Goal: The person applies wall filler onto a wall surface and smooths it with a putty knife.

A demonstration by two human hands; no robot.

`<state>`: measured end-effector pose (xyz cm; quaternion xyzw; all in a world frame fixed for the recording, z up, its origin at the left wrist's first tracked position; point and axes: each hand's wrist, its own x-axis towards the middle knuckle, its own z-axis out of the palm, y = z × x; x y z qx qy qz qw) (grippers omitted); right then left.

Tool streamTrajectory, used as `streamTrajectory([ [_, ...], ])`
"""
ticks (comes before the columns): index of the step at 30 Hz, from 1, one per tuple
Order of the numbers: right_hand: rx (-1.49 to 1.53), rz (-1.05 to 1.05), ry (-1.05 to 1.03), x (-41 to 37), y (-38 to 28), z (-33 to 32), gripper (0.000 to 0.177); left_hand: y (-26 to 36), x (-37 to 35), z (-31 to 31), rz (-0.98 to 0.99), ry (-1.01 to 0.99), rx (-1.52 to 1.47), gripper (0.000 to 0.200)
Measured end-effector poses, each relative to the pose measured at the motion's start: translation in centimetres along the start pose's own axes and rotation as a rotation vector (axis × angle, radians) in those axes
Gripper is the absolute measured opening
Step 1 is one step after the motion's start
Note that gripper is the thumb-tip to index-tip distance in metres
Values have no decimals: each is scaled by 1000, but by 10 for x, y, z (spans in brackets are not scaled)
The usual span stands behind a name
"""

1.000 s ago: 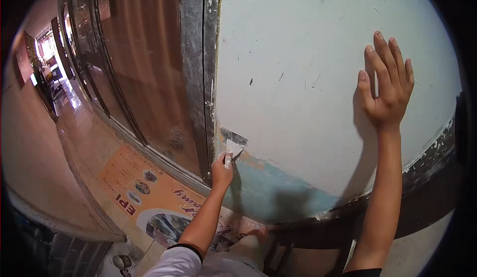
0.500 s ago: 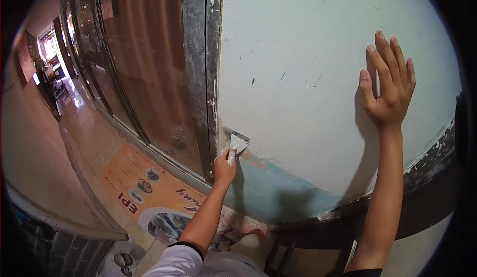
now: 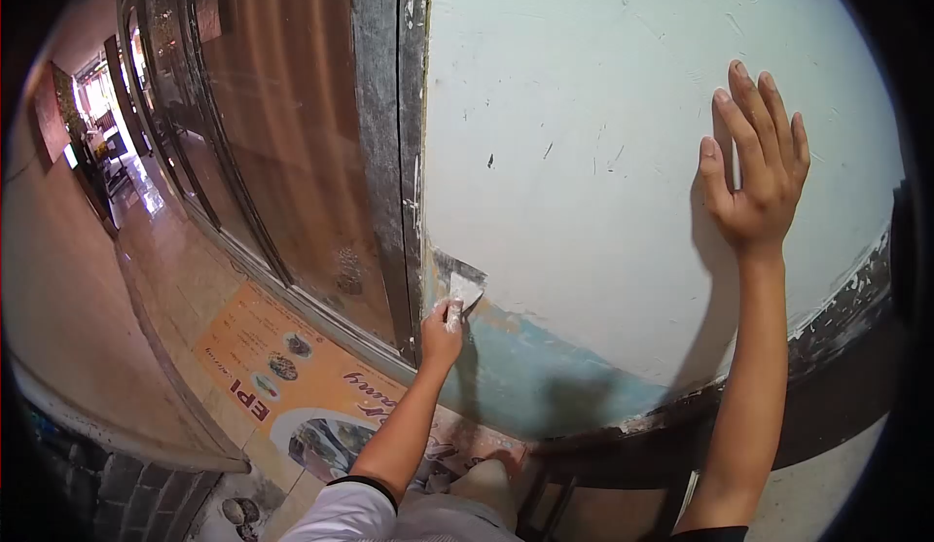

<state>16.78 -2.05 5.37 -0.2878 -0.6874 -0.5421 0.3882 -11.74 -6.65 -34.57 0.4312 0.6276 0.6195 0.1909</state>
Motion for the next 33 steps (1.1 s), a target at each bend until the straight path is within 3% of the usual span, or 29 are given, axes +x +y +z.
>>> streamTrajectory([
  [5,10,10,9,1,-1,0,41,-29,-8,0,37,35,133,32],
  [9,5,3,10,0,0,0,40,6,1,1,18,11,72,31],
  [17,-1,17,6,1,-1,0,41,-14,-7,3,19,33,38,24],
  [22,3,21,5,-1,-1,0,42,22,3,2,38,8,1,29],
  [30,4,25,0,-1,-1,0,41,-7,1,7,21,19,138,26],
  [33,8,20,9,0,-2,0,41,34,4,3,41,-2,-13,26],
])
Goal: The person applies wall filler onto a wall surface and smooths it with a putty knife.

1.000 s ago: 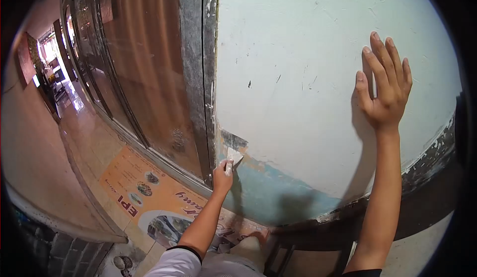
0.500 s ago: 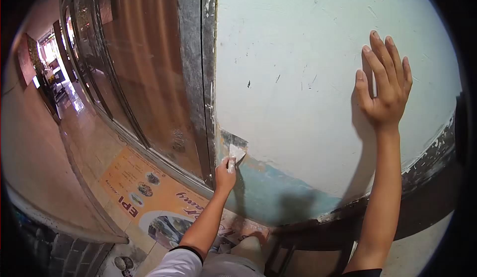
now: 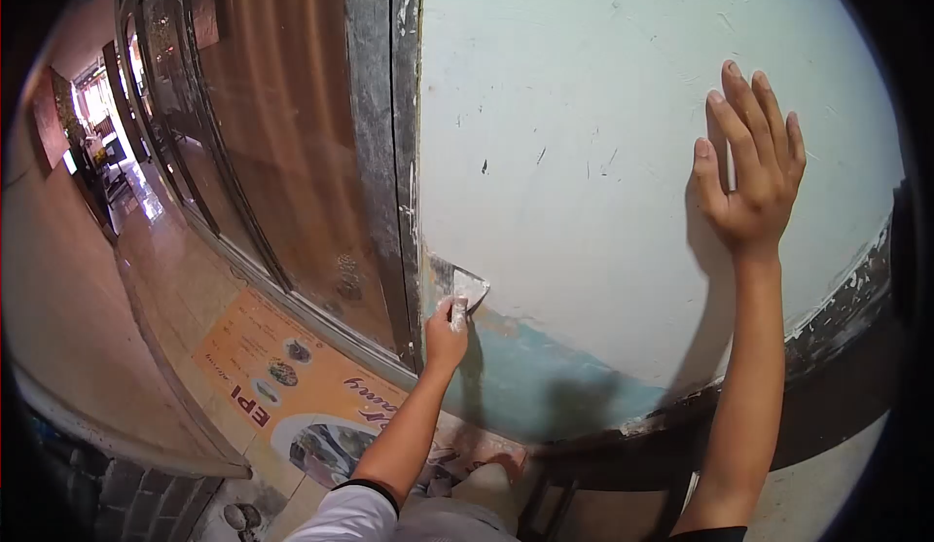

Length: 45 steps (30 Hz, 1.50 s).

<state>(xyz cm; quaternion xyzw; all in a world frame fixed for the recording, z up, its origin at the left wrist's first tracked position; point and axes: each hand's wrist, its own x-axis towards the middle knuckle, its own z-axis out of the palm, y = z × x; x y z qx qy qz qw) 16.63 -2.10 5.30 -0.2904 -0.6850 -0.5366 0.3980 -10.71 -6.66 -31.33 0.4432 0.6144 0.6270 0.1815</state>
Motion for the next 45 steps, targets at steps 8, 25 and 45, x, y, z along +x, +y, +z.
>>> streamTrajectory([
  [8,-7,2,-4,-1,2,0,43,-22,-3,1,-17,9,24,34],
  [25,4,-7,-9,-2,1,-1,41,1,-2,-2,41,38,70,29],
  [45,-7,0,5,1,0,-1,40,26,4,2,35,17,-12,30],
])
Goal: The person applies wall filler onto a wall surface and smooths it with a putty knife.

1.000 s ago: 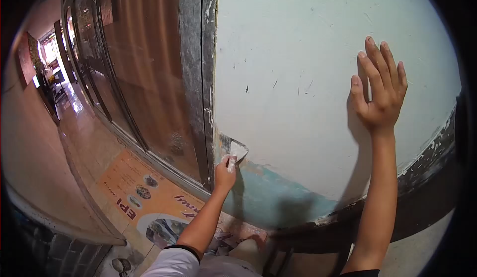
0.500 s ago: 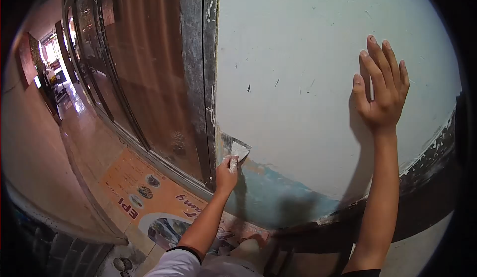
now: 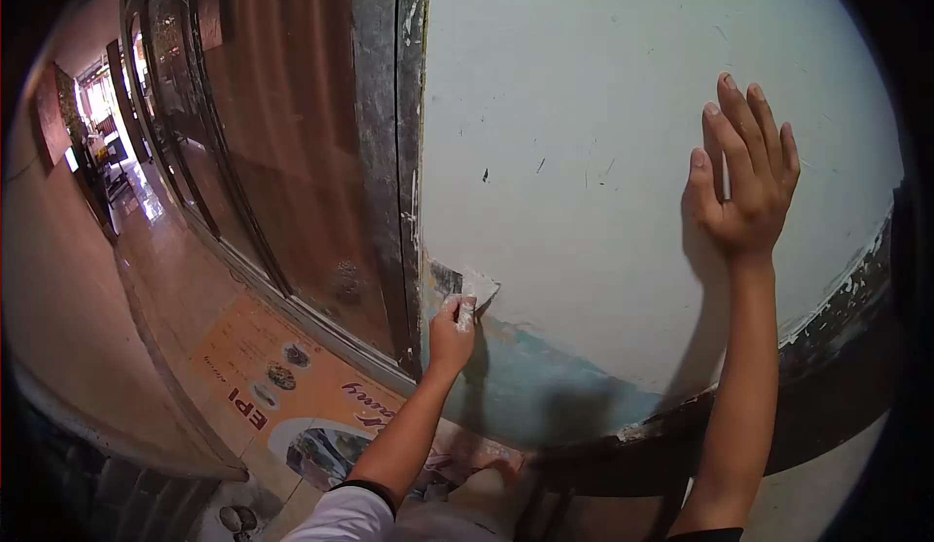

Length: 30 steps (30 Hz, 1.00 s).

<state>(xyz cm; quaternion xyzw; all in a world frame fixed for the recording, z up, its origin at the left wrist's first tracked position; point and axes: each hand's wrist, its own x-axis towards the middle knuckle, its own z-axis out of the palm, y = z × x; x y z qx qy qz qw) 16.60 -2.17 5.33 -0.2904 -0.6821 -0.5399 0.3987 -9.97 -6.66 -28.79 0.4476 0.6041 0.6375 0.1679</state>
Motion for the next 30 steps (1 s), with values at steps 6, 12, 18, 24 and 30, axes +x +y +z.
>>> streamTrajectory([
  [6,15,2,0,0,0,-1,40,-18,-9,-2,-1,15,-14,32],
  [12,15,6,-1,0,0,-1,40,-21,1,-9,-44,-32,-20,30],
  [18,17,10,-1,0,-1,-1,41,-10,15,-14,-53,-78,-108,26],
  [24,7,2,4,1,0,-1,40,-42,15,-19,-17,-84,-137,27],
  [30,13,4,4,1,-2,-2,41,-69,17,-35,-79,-87,-133,31],
])
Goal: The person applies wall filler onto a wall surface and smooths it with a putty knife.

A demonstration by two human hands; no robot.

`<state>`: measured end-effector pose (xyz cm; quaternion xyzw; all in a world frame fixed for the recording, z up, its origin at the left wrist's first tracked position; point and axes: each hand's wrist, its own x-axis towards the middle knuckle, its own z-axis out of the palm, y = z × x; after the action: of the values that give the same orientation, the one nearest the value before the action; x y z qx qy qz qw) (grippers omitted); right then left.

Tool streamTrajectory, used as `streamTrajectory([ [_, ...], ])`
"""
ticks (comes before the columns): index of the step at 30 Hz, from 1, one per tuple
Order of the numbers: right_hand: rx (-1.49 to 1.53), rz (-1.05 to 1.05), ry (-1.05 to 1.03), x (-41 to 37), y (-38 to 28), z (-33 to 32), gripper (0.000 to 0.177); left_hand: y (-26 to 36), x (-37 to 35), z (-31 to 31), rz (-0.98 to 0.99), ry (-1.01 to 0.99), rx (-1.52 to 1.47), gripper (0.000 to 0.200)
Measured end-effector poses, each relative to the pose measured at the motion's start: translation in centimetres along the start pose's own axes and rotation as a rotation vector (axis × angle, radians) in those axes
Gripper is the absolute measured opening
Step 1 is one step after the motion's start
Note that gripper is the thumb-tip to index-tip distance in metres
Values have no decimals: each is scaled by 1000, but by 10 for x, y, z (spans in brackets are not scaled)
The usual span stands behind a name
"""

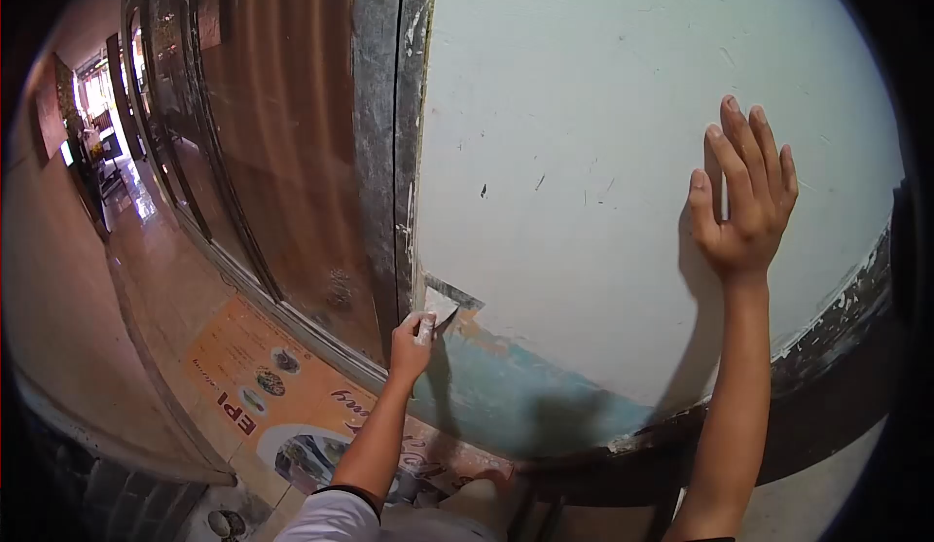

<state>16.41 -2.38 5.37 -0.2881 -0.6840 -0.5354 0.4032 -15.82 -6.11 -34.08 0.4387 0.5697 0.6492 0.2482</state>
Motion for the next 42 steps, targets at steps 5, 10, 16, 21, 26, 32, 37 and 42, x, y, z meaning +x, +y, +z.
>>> streamTrajectory([
  [5,14,-5,19,-1,1,1,40,-8,11,-17,101,-5,108,29],
  [10,24,-21,15,-1,2,0,42,-26,18,-20,32,130,-41,22],
  [16,25,-33,23,-3,3,2,44,-10,32,-15,188,243,90,21],
  [21,32,-37,25,-3,3,3,45,10,39,-19,107,203,57,20],
  [26,29,-25,23,-2,1,1,44,2,37,-17,98,201,35,19],
  [32,48,-23,52,-1,2,3,41,9,42,-15,143,211,-10,24],
  [37,44,-6,44,1,0,1,41,3,36,-15,82,212,49,26],
  [42,46,-9,38,-1,0,2,40,17,48,-14,165,251,51,26],
])
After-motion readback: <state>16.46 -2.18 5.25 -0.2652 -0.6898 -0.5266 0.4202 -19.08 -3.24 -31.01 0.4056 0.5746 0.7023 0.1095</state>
